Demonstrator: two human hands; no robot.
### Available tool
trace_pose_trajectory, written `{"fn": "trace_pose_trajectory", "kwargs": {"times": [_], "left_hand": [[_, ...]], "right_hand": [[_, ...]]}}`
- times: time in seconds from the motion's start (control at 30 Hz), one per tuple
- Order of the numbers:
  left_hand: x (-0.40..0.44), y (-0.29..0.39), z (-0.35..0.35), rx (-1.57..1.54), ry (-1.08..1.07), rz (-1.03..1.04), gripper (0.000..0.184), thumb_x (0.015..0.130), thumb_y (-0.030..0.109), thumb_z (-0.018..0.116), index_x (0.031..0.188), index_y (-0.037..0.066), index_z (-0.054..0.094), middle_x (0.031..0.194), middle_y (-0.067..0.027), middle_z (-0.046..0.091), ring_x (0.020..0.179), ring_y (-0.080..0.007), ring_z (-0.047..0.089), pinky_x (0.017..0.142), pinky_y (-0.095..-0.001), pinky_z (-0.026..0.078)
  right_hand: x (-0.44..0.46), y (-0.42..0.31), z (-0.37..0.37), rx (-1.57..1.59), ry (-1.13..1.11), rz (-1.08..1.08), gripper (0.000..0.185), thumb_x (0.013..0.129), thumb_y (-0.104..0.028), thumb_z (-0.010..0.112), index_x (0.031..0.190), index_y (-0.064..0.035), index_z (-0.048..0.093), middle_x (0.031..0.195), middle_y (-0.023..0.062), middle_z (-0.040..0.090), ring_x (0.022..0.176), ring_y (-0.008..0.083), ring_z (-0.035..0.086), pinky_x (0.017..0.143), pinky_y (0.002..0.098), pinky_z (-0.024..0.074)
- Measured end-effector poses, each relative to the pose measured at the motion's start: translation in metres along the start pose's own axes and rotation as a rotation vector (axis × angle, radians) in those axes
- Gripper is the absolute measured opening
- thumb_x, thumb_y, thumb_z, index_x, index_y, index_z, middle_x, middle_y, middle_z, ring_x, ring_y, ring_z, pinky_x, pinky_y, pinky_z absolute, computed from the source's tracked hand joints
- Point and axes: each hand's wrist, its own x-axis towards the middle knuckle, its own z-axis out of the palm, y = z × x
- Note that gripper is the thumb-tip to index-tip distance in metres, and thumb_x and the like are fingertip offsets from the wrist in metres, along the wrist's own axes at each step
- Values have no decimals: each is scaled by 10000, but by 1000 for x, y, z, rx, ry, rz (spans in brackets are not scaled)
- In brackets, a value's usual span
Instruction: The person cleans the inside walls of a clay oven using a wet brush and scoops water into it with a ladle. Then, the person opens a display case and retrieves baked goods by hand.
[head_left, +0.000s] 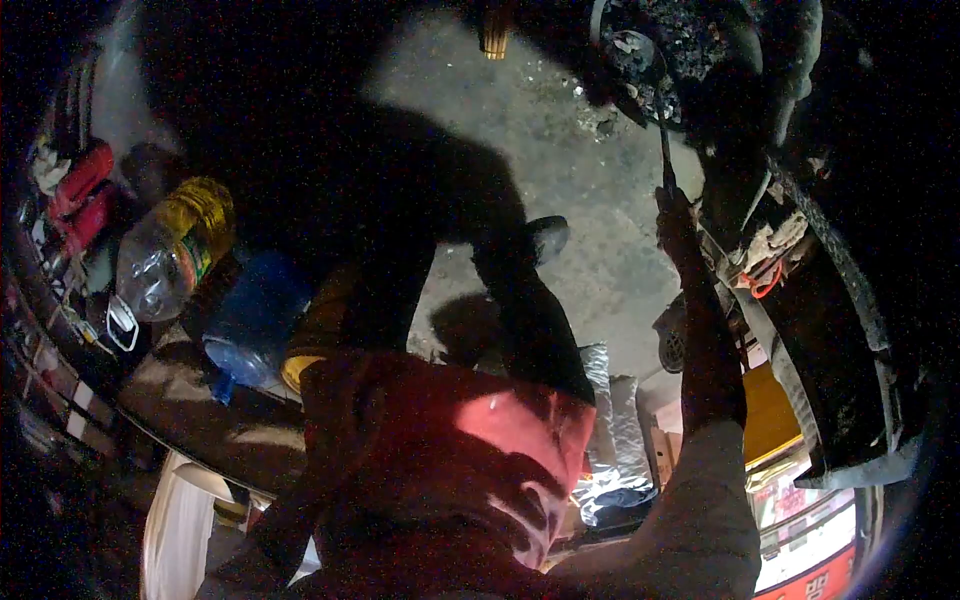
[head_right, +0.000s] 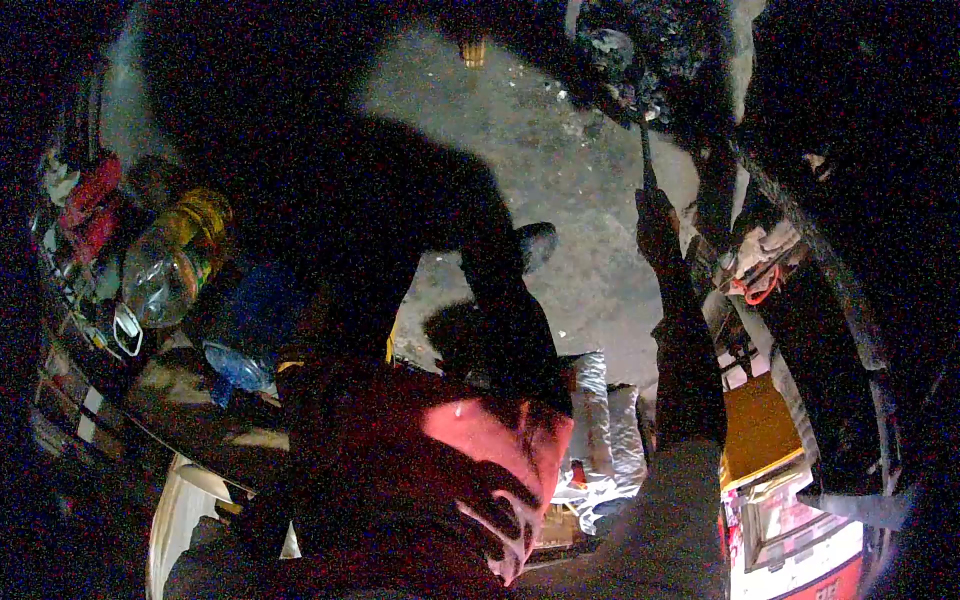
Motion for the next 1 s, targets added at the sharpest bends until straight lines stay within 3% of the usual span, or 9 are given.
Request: {"fn": "trace_pose_trajectory", "kwargs": {"times": [0.17, 0.23, 0.3, 0.4, 0.63, 0.83, 0.9, 0.97, 1.0], "left_hand": [[3, 2, 3, -5, 15, 8, 492, 941, 360, 538, 1311, 37, 518, 1251, -232, 547, 1157, -408, 498, 999, -471, 375], [3, 3, 2, -4, 13, 14, 484, 941, 357, 538, 1303, 37, 523, 1242, -231, 551, 1148, -407, 502, 992, -471, 379], [4, 5, 2, 5, 26, 23, 476, 940, 354, 537, 1296, 38, 527, 1233, -230, 554, 1139, -406, 507, 986, -471, 383], [6, 7, 0, 10, 36, 28, 464, 939, 349, 537, 1284, 38, 534, 1219, -228, 559, 1125, -404, 513, 975, -471, 389], [4, 5, -4, 33, 49, 46, 436, 937, 338, 535, 1256, 40, 550, 1187, -224, 572, 1094, -401, 528, 952, -471, 402], [4, 6, -5, 43, 71, 54, 414, 936, 328, 534, 1233, 42, 563, 1160, -221, 582, 1067, -398, 541, 931, -471, 414], [6, 7, -4, 44, 72, 56, 406, 935, 325, 534, 1225, 42, 567, 1151, -220, 586, 1058, -397, 546, 924, -471, 418], [8, 8, -3, 40, 73, 60, 399, 934, 322, 534, 1217, 43, 572, 1142, -219, 589, 1049, -396, 550, 918, -470, 422], [8, 7, -3, 44, 75, 62, 395, 934, 320, 533, 1213, 43, 574, 1137, -218, 591, 1044, -395, 552, 914, -470, 424]], "right_hand": [[-25, -54, 35, -166, -77, 133, 142, 973, -213, 514, 1041, -102, 570, 642, -42, 500, 432, 90, 443, 363, 266, 351], [-17, -59, 46, 56, -301, 225, 122, 956, -216, 541, 987, -99, 559, 618, -36, 474, 421, 111, 429, 365, 287, 347], [-1, -47, 62, 32, -309, 227, 134, 945, -217, 550, 989, -91, 545, 585, -31, 440, 430, 126, 426, 381, 304, 348], [-1, -37, 91, 450, -439, 258, 180, 949, -180, 522, 1081, -59, 509, 598, -11, 416, 476, 137, 428, 429, 305, 362], [-3, -54, 109, 256, -513, -13, 266, 1005, -309, 464, 1085, -61, 514, 686, -26, 454, 535, 106, 434, 469, 267, 351], [-2, -55, 123, 673, -346, 275, 211, 972, -265, 515, 1100, -99, 537, 700, 0, 484, 544, 109, 456, 469, 252, 375], [20, -12, 113, 336, -64, -140, 212, 938, -188, 542, 1140, -126, 530, 699, 11, 512, 584, 114, 511, 470, 253, 398], [52, 23, 97, 348, -261, -299, 211, 929, -214, 536, 1111, -111, 567, 690, 41, 565, 609, 145, 566, 500, 292, 438], [50, 26, 108, -70, 56, -544, 163, 874, -211, 605, 969, -78, 594, 692, 64, 585, 601, 190, 584, 502, 336, 451]]}}
